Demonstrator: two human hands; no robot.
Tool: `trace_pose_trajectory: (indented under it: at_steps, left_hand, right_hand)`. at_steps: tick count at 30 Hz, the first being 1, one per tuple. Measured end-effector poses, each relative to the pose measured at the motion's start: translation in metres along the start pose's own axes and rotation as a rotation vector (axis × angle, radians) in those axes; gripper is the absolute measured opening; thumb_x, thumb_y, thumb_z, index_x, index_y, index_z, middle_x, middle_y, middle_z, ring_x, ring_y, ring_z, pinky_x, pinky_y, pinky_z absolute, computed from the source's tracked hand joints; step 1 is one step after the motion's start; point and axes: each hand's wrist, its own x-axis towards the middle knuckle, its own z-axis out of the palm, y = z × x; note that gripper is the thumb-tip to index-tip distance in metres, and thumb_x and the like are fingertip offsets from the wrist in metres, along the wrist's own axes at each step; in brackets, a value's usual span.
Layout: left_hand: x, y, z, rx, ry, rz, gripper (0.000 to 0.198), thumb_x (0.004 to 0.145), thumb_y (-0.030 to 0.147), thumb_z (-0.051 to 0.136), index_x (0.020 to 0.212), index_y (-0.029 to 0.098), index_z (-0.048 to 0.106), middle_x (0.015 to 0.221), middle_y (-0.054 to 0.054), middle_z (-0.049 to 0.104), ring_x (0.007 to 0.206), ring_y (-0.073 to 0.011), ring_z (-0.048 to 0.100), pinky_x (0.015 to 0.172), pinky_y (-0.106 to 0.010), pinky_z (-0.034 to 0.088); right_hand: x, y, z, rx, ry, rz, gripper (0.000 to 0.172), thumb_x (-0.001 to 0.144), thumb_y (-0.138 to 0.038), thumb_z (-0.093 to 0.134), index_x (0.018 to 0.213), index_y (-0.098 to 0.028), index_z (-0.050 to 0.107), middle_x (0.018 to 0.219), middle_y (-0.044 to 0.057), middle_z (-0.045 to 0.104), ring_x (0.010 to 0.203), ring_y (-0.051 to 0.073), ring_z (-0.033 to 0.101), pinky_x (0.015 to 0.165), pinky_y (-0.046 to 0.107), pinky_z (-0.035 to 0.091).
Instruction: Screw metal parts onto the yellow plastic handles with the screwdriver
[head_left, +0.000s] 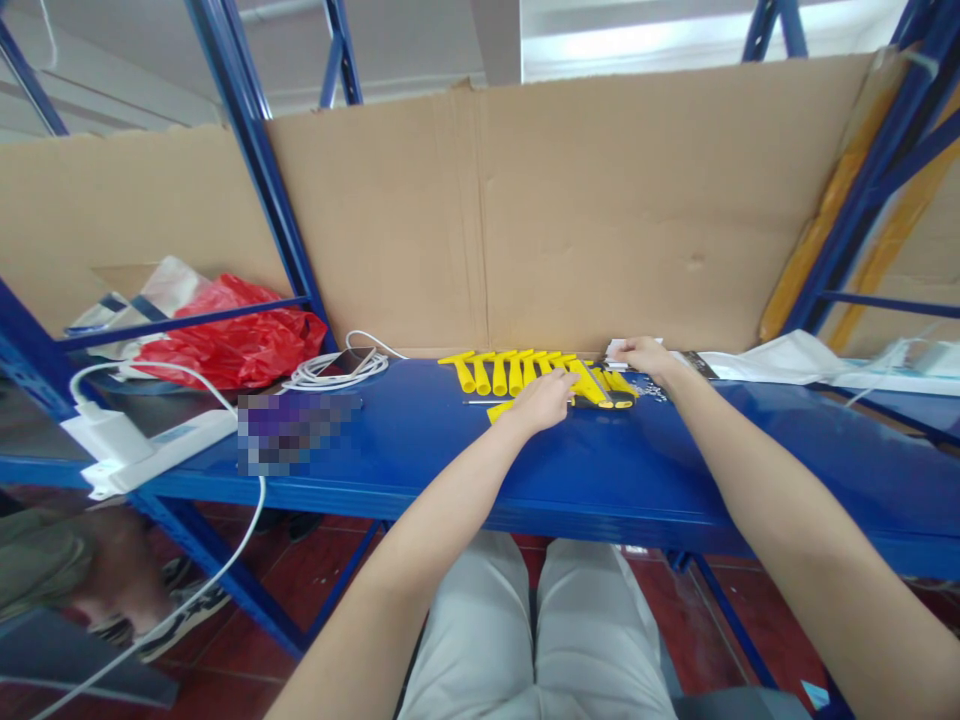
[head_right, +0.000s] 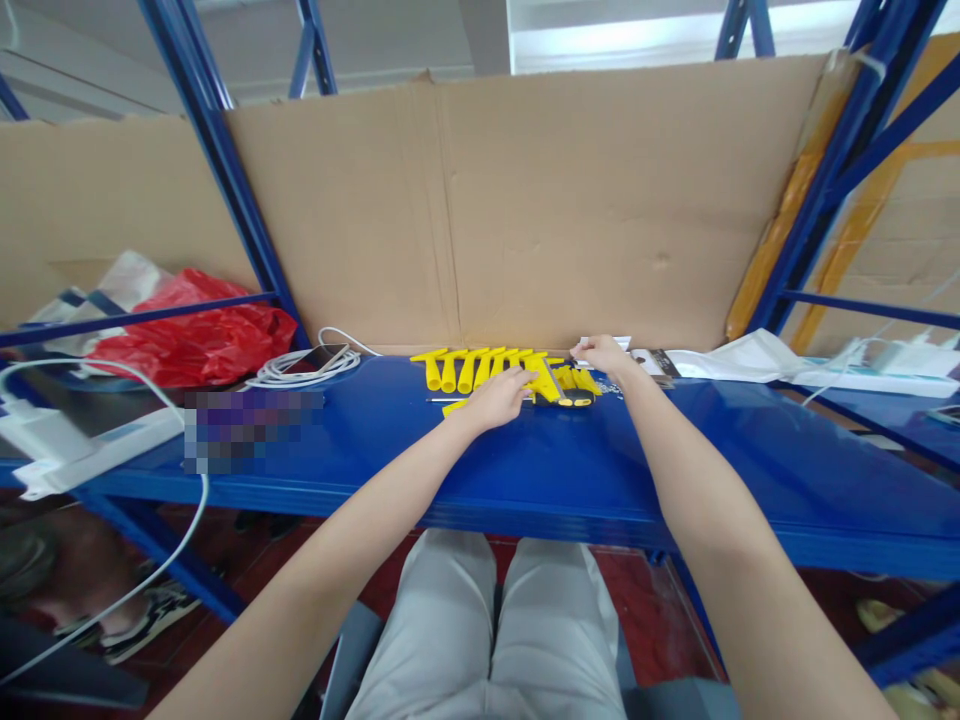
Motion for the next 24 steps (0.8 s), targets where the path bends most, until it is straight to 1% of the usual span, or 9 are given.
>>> trace_pose_trajectory:
  at_steps: [1, 3, 6, 8, 13, 19, 24]
  left_hand:
    - [0.0, 0.0, 0.0, 0.006, 0.0, -0.003, 0.038, 0.098, 0.014, 0.044, 0.132, 0.016, 0.062, 0.131, -0.014, 0.066, 0.122, -0.0262, 0.065, 0.107, -0.039, 0.051]
    - [0.0, 0.002, 0.0, 0.019, -0.001, -0.008, 0.039, 0.098, 0.013, 0.044, 0.132, 0.015, 0.062, 0.131, -0.015, 0.066, 0.124, -0.0265, 0.064, 0.108, -0.039, 0.05]
    - [-0.001, 0.003, -0.002, 0.031, -0.012, -0.001, 0.04, 0.099, 0.013, 0.043, 0.134, 0.014, 0.061, 0.132, -0.016, 0.066, 0.125, -0.0264, 0.064, 0.108, -0.039, 0.049]
    - [-0.002, 0.004, -0.003, 0.042, -0.017, 0.002, 0.041, 0.099, 0.013, 0.043, 0.137, 0.014, 0.059, 0.133, -0.015, 0.066, 0.124, -0.026, 0.064, 0.108, -0.039, 0.05]
    - [-0.003, 0.006, -0.004, 0.079, -0.024, -0.003, 0.041, 0.1, 0.015, 0.042, 0.138, 0.014, 0.059, 0.133, -0.016, 0.065, 0.122, -0.0257, 0.065, 0.107, -0.038, 0.05]
    - [-0.003, 0.007, -0.004, 0.094, -0.037, 0.003, 0.043, 0.1, 0.014, 0.043, 0.14, 0.013, 0.058, 0.133, -0.017, 0.065, 0.122, -0.0268, 0.065, 0.106, -0.038, 0.051]
    - [-0.002, 0.006, -0.003, 0.117, -0.048, 0.01, 0.044, 0.099, 0.014, 0.043, 0.141, 0.012, 0.057, 0.133, -0.018, 0.064, 0.123, -0.0271, 0.064, 0.105, -0.038, 0.05]
  right_hand:
    - [-0.004, -0.01, 0.002, 0.101, -0.008, -0.001, 0.026, 0.076, -0.039, 0.076, 0.082, -0.013, 0.075, 0.085, 0.009, 0.075, 0.083, 0.022, 0.066, 0.082, 0.032, 0.053]
    - [-0.013, -0.028, 0.007, 0.213, -0.048, -0.023, 0.023, 0.075, -0.036, 0.077, 0.082, -0.015, 0.075, 0.088, 0.008, 0.076, 0.086, 0.02, 0.066, 0.085, 0.032, 0.052]
    - [-0.024, -0.048, 0.016, 0.249, -0.145, -0.031, 0.013, 0.074, -0.028, 0.077, 0.074, -0.016, 0.072, 0.086, 0.007, 0.076, 0.085, 0.018, 0.067, 0.089, 0.03, 0.052]
    - [-0.029, -0.054, 0.021, 0.237, -0.165, -0.025, 0.011, 0.074, -0.024, 0.076, 0.069, -0.017, 0.069, 0.082, 0.005, 0.075, 0.084, 0.017, 0.067, 0.091, 0.029, 0.051]
    - [-0.03, -0.054, 0.028, 0.191, -0.129, -0.044, 0.016, 0.076, -0.016, 0.072, 0.062, -0.018, 0.066, 0.078, 0.004, 0.074, 0.087, 0.017, 0.069, 0.092, 0.027, 0.051]
    - [-0.028, -0.052, 0.029, 0.132, -0.137, -0.06, 0.016, 0.08, -0.014, 0.068, 0.065, -0.018, 0.067, 0.08, 0.004, 0.075, 0.083, 0.016, 0.068, 0.087, 0.026, 0.051]
    - [-0.027, -0.054, 0.028, 0.009, -0.128, -0.099, 0.015, 0.078, -0.014, 0.067, 0.064, -0.017, 0.067, 0.077, 0.004, 0.074, 0.081, 0.017, 0.067, 0.084, 0.026, 0.05]
